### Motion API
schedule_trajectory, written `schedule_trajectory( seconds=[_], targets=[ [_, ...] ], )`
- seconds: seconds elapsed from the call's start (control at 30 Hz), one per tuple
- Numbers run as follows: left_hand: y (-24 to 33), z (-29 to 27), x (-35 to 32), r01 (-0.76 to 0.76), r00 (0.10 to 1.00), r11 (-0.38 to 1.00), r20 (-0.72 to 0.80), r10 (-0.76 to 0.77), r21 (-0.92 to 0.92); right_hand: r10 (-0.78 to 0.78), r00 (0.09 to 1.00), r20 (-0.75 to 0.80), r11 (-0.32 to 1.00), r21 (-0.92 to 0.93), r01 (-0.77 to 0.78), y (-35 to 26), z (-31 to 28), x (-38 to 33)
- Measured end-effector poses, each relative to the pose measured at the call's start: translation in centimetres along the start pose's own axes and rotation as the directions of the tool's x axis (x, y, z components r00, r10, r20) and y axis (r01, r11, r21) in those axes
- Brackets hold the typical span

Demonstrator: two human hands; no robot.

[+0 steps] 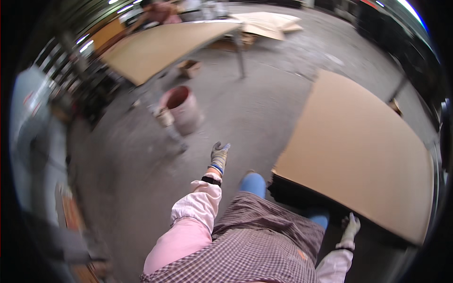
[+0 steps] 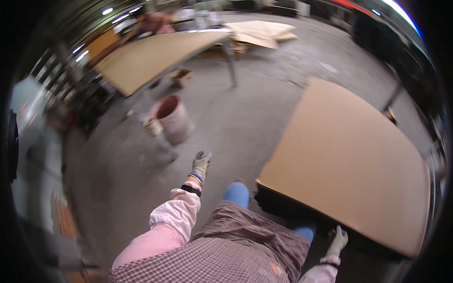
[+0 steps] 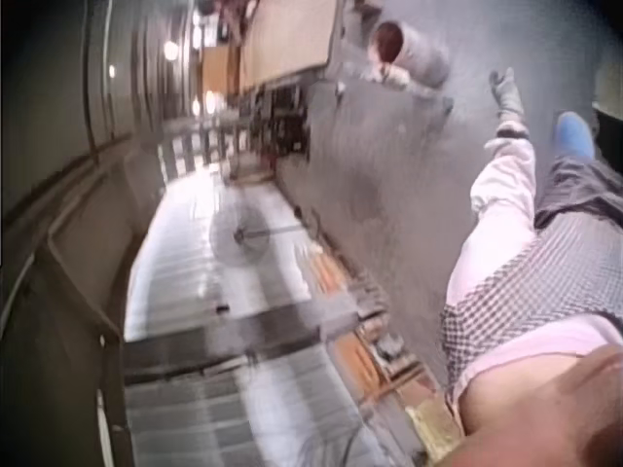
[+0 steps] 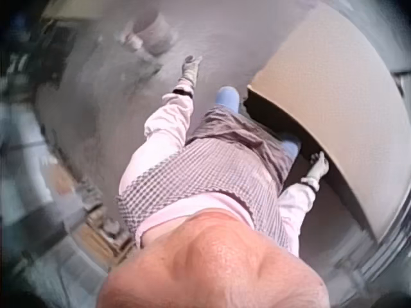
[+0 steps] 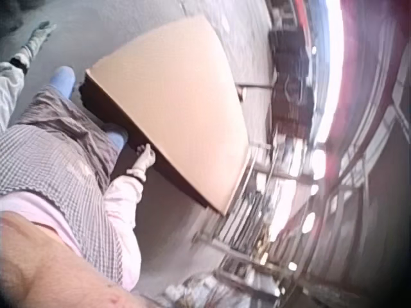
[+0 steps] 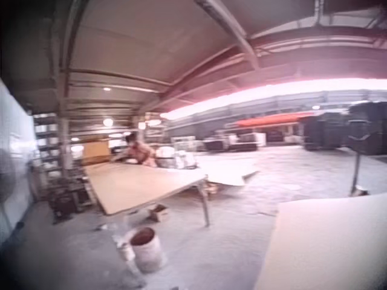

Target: Picking up large cardboard sheets from a pallet and stacking them on a nearby work surface.

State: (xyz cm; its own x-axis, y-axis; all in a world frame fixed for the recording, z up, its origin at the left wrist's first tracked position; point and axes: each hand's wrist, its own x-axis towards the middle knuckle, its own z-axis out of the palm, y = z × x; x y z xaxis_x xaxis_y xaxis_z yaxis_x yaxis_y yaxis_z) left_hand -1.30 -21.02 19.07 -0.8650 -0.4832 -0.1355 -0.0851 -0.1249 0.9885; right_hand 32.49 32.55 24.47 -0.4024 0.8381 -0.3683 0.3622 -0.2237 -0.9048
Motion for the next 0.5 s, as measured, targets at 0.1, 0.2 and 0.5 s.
schedule_trajectory(
  seconds=[0.1, 0.2, 0.5],
  targets=[
    [4.6, -7.7, 0.1, 0.194, 0.972, 0.976, -0.116, -0.205, -0.096, 0.018, 0.998, 0.064, 0.999, 0.031, -0.02, -0.7, 2.5, 0.6],
    [5.4, -15.0, 1.6, 0.19, 0.96, 0.957, -0.163, -0.228, -0.218, -0.006, 0.987, 0.164, 0.999, 0.053, -0.002, -2.8, 5.9, 0.5],
    [13.6, -22.9, 6.5, 0.171, 0.964, 0.846, -0.094, -0.25, -0.505, -0.118, 0.988, 0.098, 0.983, 0.152, 0.102, -7.3, 6.2, 3.5]
  ],
)
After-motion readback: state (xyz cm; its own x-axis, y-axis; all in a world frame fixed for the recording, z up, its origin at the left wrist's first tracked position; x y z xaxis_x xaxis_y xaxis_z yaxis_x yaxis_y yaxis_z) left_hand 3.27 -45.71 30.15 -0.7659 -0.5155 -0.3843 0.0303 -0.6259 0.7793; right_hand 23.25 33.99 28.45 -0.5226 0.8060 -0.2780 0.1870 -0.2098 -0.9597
